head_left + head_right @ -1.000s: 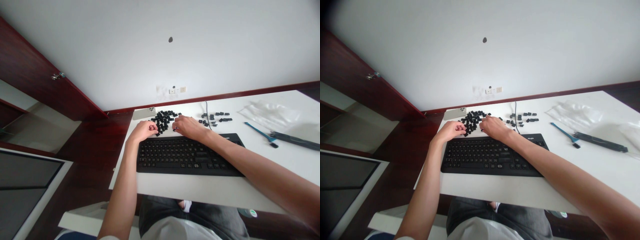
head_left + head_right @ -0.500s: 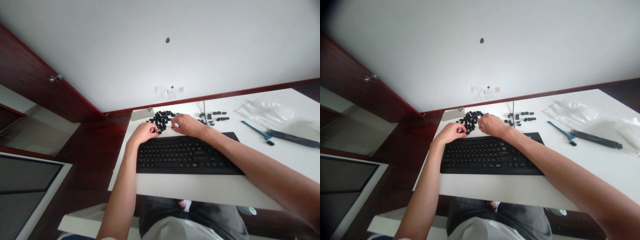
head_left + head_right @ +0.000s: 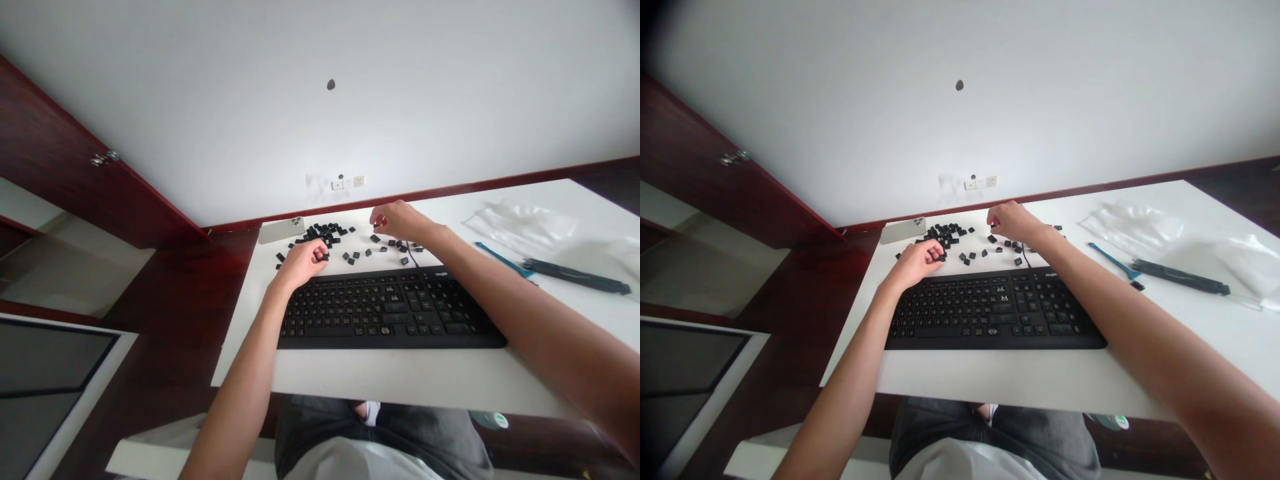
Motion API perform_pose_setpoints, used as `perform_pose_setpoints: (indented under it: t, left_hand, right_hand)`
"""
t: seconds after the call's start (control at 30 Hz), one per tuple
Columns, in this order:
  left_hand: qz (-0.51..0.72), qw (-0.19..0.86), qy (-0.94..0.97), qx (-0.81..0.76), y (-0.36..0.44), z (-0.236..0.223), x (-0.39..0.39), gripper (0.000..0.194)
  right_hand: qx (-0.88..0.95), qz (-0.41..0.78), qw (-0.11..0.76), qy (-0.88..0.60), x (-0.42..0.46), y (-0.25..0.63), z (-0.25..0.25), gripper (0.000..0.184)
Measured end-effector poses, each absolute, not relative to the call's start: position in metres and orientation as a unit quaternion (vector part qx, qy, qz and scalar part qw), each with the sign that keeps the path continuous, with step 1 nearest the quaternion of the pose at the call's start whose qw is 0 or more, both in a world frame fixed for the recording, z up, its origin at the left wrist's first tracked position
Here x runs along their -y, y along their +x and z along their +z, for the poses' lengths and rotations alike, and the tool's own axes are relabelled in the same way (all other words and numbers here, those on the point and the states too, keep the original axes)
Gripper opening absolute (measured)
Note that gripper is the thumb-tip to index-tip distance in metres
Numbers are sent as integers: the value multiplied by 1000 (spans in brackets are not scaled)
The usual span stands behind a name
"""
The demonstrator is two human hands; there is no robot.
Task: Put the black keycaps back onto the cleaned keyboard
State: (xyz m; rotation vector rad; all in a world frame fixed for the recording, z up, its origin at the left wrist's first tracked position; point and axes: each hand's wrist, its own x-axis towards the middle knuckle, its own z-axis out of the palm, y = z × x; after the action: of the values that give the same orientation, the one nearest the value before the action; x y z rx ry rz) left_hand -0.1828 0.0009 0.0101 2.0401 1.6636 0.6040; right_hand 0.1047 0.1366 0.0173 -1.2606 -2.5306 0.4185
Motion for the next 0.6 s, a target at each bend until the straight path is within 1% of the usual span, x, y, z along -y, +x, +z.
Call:
perform_pose_setpoints:
  t: [0.1,0.23,0.33,0.47,0.6]
  left_hand:
    - [198,171,756,-599,-174,9,-6,18]
    - [229,150,769,-577,-164,9,-8,23]
    - [256,173,762,-569,-157,6,-8,18]
    - [264,219,741,-577,-151,2,-7,16]
    - [268,228,729,-587,-150,4,-4,16]
  right_hand:
    - [867,136,161,-452,-143,107,9,29]
    - [849,155,189,-468,-148,111,4,28]
    - [842,174,194,-472,-151,113,3,24]
    - [835,186,199,-478,-153,114,0,13]
    - [836,202,191,-473,-153,115,-1,5]
